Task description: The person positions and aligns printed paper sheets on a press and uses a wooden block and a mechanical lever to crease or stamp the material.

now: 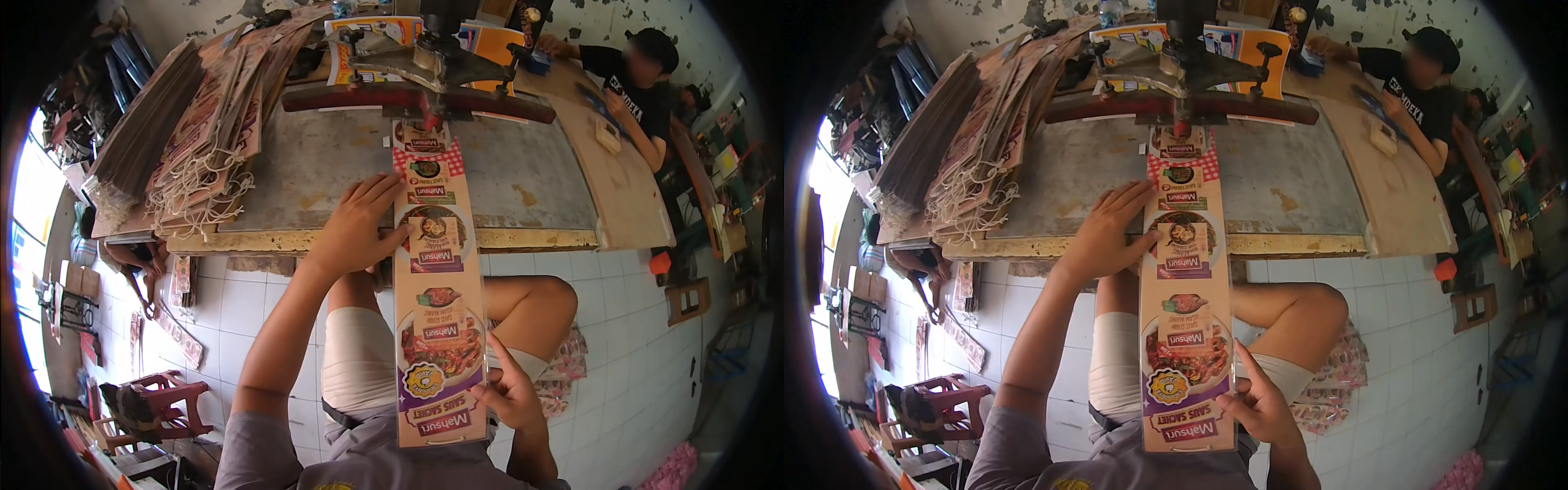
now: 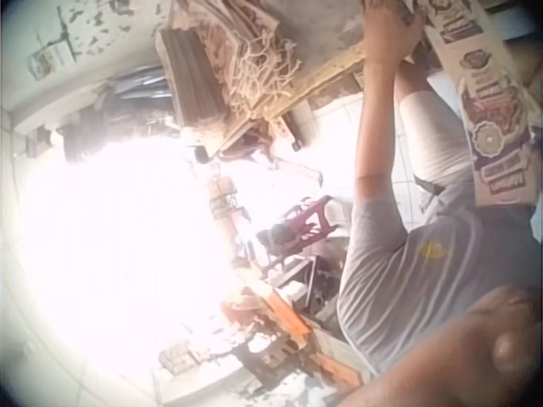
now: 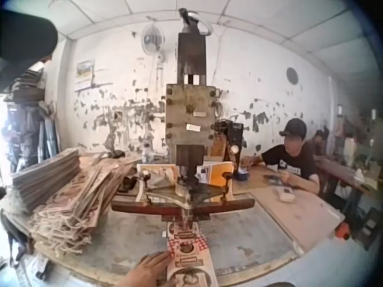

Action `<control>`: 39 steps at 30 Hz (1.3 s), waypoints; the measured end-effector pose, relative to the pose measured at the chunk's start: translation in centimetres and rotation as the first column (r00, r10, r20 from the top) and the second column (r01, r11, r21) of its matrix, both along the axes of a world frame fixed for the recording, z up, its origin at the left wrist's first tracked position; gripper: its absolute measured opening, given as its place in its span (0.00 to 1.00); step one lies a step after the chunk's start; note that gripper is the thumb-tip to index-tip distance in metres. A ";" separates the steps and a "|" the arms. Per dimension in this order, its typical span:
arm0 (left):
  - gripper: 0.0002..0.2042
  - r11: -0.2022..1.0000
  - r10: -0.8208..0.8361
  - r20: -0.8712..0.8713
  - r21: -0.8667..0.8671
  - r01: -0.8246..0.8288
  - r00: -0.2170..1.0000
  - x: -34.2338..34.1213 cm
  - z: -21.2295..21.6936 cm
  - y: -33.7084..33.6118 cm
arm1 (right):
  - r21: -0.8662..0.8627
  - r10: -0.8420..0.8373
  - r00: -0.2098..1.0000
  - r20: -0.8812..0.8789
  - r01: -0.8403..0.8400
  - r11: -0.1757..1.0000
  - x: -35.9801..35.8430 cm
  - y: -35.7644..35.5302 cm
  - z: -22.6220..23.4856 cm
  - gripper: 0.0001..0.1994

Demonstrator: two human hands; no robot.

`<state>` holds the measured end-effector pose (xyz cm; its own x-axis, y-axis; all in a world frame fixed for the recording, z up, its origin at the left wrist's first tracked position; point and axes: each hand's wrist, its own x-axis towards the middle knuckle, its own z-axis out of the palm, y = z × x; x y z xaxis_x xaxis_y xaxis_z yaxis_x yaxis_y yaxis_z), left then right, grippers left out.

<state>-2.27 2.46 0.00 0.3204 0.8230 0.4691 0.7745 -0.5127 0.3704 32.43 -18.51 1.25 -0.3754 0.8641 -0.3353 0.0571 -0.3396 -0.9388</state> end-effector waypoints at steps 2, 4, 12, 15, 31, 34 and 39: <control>0.34 1.000 0.012 -0.053 -0.002 -0.012 0.999 -0.3 0.3 0.0 | 0.002 0.016 1.000 -0.005 -0.016 1.000 0.0 0.2 -0.3 0.43; 0.35 1.000 0.024 -0.049 -0.013 -0.025 0.998 -0.1 0.5 -0.3 | 0.031 0.062 0.997 0.048 -0.063 0.998 0.8 1.2 0.1 0.38; 0.35 0.998 0.055 -0.035 0.006 -0.055 0.998 -0.1 0.0 -0.6 | 0.783 -0.358 0.825 0.438 -0.154 0.602 -1.0 13.6 1.4 0.22; 0.35 0.998 0.066 -0.016 0.002 -0.066 0.998 0.0 0.4 -0.7 | 0.843 -0.351 0.805 0.479 -0.311 0.438 -3.0 20.2 0.5 0.23; 0.34 0.998 0.058 0.008 -0.004 -0.058 0.998 0.1 0.5 -0.6 | 0.821 -0.402 0.722 0.564 -0.437 0.367 -5.4 26.1 -1.8 0.26; 0.34 0.999 0.049 0.013 -0.002 -0.049 0.999 0.1 0.6 -0.5 | 0.821 -0.396 0.726 0.562 -0.429 0.377 -5.3 26.1 -1.8 0.26; 0.35 0.999 0.045 0.016 -0.005 -0.045 0.999 0.0 0.6 -0.4 | 0.819 -0.379 0.737 0.559 -0.422 0.388 -5.1 26.2 -1.8 0.27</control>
